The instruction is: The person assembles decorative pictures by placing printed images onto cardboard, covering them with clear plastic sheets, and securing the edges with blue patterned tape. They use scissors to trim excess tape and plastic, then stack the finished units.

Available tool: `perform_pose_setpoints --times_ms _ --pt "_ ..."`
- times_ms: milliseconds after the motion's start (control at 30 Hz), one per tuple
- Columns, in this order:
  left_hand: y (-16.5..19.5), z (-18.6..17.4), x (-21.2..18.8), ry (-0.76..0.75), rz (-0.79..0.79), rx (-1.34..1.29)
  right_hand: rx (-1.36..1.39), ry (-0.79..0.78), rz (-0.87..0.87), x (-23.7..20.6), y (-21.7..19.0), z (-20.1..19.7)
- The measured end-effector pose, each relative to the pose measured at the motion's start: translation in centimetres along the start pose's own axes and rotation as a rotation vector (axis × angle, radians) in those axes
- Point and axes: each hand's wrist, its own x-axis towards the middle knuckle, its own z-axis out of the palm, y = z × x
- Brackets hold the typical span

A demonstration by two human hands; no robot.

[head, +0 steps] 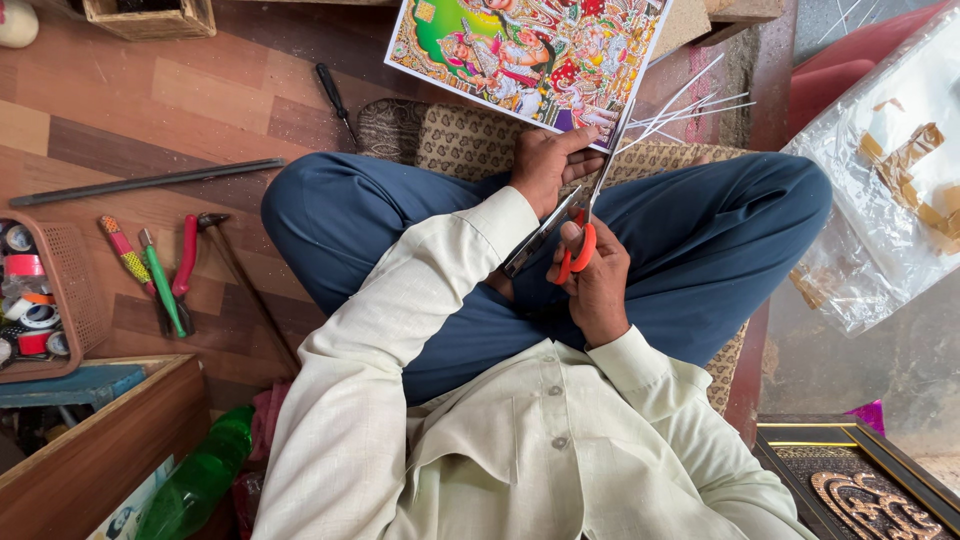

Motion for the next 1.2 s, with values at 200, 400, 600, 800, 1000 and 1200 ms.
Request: perform_pose_setpoints --times_ms 200,400,600,800,1000,1200 --pt "-0.2 -0.2 0.2 -0.006 -0.019 -0.010 -0.020 0.012 0.003 0.1 0.3 -0.3" --pt "-0.1 -0.2 0.3 -0.002 -0.023 -0.006 -0.019 -0.065 -0.044 0.5 0.0 -0.5" --pt "0.1 0.0 -0.3 -0.005 -0.021 -0.012 -0.051 -0.051 -0.070 2.4 -1.1 -0.3" --pt "0.3 0.0 -0.4 -0.025 -0.025 0.006 -0.039 -0.050 -0.062 3.0 -1.4 -0.2" --pt "0.0 -0.3 -0.2 -0.029 -0.044 0.026 -0.029 -0.041 -0.103 2.9 -1.2 0.1" --pt "0.0 -0.3 -0.1 -0.026 -0.038 0.044 -0.072 0.010 -0.077 2.6 -1.3 0.1"
